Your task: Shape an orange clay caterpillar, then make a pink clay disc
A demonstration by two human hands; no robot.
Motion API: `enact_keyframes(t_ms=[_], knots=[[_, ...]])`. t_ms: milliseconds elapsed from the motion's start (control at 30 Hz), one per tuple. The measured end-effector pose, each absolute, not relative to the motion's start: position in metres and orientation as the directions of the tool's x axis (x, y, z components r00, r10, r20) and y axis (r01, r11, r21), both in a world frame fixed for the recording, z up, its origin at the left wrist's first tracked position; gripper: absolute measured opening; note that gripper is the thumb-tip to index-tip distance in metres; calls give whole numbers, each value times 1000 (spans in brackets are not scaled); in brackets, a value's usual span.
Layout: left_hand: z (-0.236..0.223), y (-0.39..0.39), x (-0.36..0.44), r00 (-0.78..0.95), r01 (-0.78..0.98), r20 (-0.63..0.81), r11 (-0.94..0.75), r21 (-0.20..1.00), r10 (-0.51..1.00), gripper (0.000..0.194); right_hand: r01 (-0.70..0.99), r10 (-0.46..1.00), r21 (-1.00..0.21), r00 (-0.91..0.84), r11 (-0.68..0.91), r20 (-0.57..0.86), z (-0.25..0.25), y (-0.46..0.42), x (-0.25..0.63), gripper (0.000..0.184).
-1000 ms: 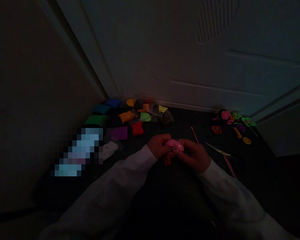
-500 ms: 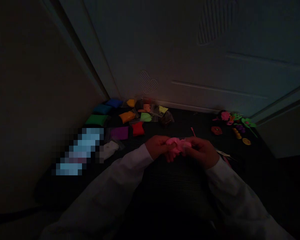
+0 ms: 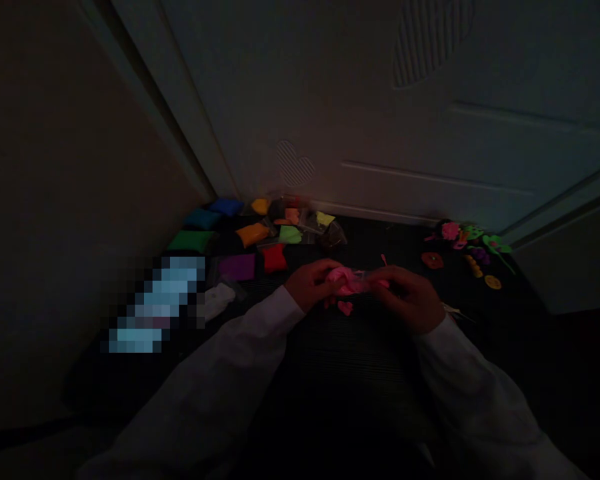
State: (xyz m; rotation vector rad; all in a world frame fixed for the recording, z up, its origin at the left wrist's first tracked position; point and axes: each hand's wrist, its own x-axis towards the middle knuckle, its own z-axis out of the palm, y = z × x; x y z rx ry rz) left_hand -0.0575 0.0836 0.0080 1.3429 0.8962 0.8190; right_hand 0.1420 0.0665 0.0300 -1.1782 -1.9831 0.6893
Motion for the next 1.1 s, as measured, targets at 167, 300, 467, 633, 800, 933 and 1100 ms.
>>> enact_keyframes(t_ms=[167, 300, 467, 633, 800, 933, 1100], knots=[[9, 82, -54, 518, -143, -56, 151, 978, 854, 28, 518, 906, -767, -377, 379, 192, 26, 68, 137, 25], [9, 81, -51, 492, -173, -75, 182, 968, 867, 27, 492, 875, -748, -417, 445, 246, 22, 67, 133, 27], [7, 80, -47, 429, -144, -114, 192, 971, 896, 23, 537, 825, -633, -444, 558, 350, 19, 63, 129, 30], [9, 79, -46, 470, -186, -133, 245, 952, 873, 25, 506, 826, -663, -440, 552, 353, 22, 58, 123, 30], [10, 78, -47, 527, -238, -111, 272, 933, 842, 27, 467, 864, -751, -424, 466, 272, 30, 54, 116, 30], [11, 77, -47, 563, -254, -122, 312, 916, 818, 29, 352, 907, -882, -385, 312, 167, 30, 51, 113, 28], [10, 76, -47, 588, -274, -152, 372, 887, 795, 32, 75, 931, -997, -362, -14, -40, 23, 52, 110, 21]])
